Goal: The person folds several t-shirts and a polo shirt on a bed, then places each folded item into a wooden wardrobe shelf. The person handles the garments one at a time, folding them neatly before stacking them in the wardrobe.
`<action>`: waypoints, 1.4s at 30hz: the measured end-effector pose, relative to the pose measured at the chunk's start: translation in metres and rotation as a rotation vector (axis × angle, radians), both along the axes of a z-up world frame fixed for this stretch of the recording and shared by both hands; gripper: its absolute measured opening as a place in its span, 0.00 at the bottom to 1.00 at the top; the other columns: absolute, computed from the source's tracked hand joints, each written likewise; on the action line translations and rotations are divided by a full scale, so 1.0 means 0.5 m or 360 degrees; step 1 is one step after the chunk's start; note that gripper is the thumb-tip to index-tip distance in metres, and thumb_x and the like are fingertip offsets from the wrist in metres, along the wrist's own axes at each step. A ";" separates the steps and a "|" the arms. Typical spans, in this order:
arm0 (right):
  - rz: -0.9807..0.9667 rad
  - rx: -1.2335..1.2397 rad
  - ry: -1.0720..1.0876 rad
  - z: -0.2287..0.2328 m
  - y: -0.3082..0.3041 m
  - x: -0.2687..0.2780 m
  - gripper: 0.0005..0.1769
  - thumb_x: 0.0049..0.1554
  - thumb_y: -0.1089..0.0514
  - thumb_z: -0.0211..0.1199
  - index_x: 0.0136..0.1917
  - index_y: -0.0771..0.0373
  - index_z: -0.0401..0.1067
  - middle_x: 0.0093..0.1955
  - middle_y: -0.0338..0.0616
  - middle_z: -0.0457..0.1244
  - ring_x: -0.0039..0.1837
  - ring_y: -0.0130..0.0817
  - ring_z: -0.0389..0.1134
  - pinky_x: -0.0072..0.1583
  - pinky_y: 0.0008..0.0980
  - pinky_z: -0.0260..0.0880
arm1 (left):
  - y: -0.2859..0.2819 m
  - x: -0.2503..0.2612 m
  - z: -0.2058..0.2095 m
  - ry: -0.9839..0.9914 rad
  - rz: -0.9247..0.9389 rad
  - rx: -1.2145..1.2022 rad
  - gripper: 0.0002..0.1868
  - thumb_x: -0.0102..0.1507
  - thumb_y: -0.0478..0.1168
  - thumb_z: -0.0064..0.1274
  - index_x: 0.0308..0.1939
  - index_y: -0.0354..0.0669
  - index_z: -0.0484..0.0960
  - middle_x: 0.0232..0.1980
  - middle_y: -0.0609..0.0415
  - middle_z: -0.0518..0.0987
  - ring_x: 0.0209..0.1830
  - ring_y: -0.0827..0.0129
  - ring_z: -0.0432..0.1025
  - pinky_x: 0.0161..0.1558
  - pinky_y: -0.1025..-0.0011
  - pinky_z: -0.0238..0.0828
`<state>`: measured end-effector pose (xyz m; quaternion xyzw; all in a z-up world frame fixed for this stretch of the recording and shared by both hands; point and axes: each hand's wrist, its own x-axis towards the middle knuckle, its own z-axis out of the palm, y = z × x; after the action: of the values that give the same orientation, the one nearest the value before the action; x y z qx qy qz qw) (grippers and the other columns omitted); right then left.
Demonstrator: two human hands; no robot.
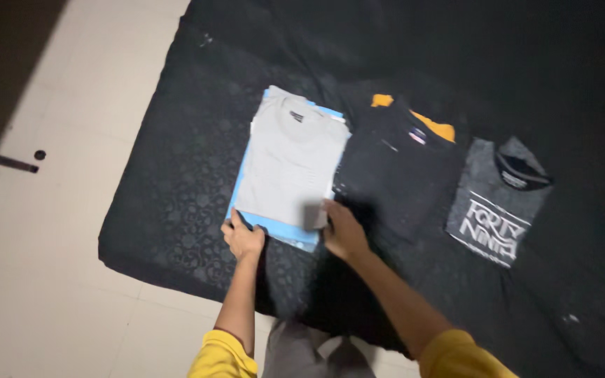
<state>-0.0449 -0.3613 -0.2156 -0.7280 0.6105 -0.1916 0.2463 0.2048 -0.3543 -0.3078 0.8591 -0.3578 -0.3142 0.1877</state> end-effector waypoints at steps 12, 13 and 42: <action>0.0034 0.0659 -0.0069 -0.134 -0.183 0.176 0.25 0.54 0.53 0.61 0.65 0.51 0.76 0.68 0.50 0.68 0.69 0.47 0.69 0.69 0.42 0.68 | -0.081 0.026 0.005 0.0537 0.0047 -0.0508 0.27 0.61 0.46 0.64 0.57 0.39 0.70 0.48 0.40 0.77 0.45 0.50 0.73 0.51 0.58 0.71; -0.0326 0.0867 -0.0129 -0.122 -0.212 0.141 0.24 0.56 0.48 0.65 0.64 0.56 0.74 0.64 0.51 0.67 0.65 0.46 0.69 0.66 0.43 0.69 | -0.081 0.031 0.004 0.0508 0.0048 -0.0524 0.31 0.60 0.45 0.65 0.60 0.37 0.68 0.48 0.37 0.78 0.47 0.48 0.73 0.51 0.57 0.69; -0.0528 0.0741 -0.0561 0.002 -0.303 0.023 0.23 0.57 0.65 0.56 0.65 0.57 0.74 0.56 0.44 0.70 0.57 0.33 0.70 0.57 0.31 0.70 | -0.117 0.037 0.062 0.0430 -0.0322 -0.0547 0.25 0.64 0.50 0.56 0.62 0.44 0.78 0.59 0.42 0.76 0.61 0.47 0.68 0.62 0.52 0.66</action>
<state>-0.0332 -0.5129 -0.2145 -0.4985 0.6960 -0.2073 0.4734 0.2236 -0.4126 -0.2770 0.7244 -0.4620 -0.3780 0.3450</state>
